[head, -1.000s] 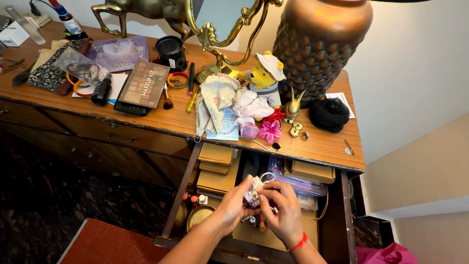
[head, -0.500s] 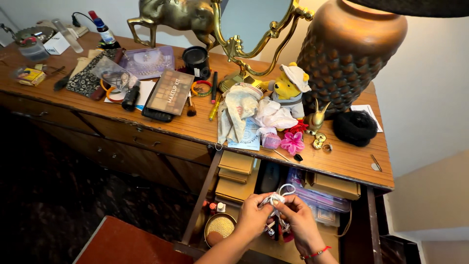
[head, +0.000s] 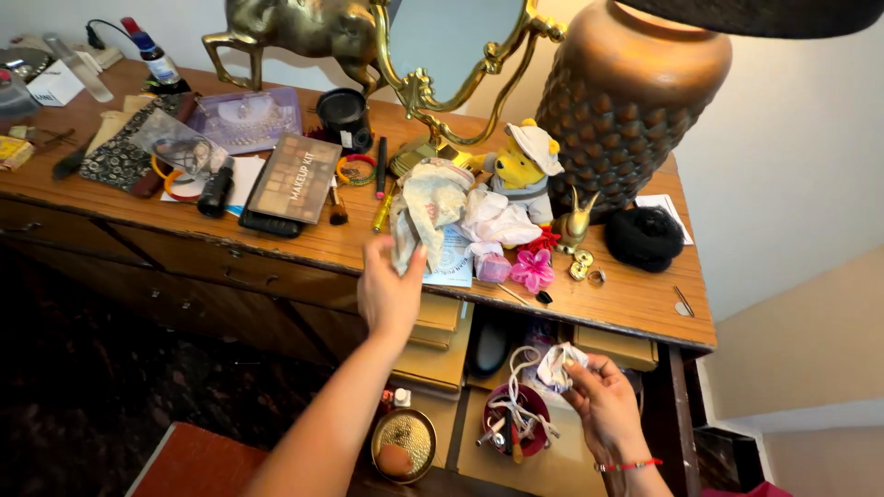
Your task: The person organizes a cluttered wooden dresser by picking up various small items and placing them into an open drawer. They handle makeup brushes, hair ties, a makeup kit, a comb, a candle, and other miscellaneous objects, moving them from the surface into the drawer.
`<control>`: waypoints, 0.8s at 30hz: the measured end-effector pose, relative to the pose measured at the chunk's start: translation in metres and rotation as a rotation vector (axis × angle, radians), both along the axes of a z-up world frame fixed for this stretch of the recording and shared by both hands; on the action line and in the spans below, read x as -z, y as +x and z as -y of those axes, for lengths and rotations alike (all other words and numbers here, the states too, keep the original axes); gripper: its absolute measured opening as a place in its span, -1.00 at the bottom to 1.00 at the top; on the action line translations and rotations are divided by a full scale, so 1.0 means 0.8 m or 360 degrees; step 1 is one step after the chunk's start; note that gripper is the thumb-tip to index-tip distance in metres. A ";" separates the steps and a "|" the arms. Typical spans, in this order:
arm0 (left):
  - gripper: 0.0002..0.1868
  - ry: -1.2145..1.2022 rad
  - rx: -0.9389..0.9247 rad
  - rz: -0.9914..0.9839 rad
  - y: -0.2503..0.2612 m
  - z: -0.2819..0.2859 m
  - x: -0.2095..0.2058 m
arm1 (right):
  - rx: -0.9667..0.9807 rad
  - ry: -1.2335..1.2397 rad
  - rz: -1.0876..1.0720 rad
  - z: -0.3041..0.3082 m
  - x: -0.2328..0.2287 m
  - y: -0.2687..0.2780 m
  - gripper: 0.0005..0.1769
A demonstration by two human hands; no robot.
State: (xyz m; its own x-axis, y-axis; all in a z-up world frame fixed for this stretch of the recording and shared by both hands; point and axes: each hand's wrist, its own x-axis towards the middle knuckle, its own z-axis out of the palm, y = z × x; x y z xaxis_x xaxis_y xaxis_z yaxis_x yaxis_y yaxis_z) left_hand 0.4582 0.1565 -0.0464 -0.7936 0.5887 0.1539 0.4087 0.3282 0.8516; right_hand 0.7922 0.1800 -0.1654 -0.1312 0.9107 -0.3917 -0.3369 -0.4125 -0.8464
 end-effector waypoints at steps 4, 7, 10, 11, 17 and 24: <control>-0.12 0.0058 -0.0041 -0.0436 -0.038 -0.067 -0.003 | -0.0043 -0.0066 0.0052 0.010 0.041 -0.004 -0.76; -0.72 -0.0462 0.0213 -0.0604 -0.042 -0.086 0.021 | -0.0050 -0.0092 0.0012 0.001 0.085 0.002 -0.74; -0.82 -0.0156 0.0463 -0.0759 -0.029 -0.087 0.041 | 0.0045 -0.0243 0.0135 -0.014 0.109 0.007 -0.69; -0.82 -0.0155 0.0524 -0.0848 -0.025 -0.085 0.043 | 0.0050 -0.0253 0.0145 -0.019 0.109 0.005 -0.69; -0.72 0.0190 0.0559 -0.0609 -0.054 -0.060 0.013 | -0.0077 -0.0002 0.0258 -0.021 0.029 -0.078 -0.67; -0.68 -0.0004 0.0387 -0.0020 -0.128 -0.012 -0.016 | -0.0345 0.0669 0.0283 -0.049 -0.115 -0.317 -0.71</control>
State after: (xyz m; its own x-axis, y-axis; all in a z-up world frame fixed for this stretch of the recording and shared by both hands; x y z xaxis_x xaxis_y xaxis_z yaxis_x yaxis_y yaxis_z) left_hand 0.3557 0.1660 -0.0332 -0.6262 0.7628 0.1614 0.4866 0.2207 0.8453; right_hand 0.5386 0.2195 -0.0733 -0.2996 0.9536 -0.0304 -0.1165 -0.0682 -0.9908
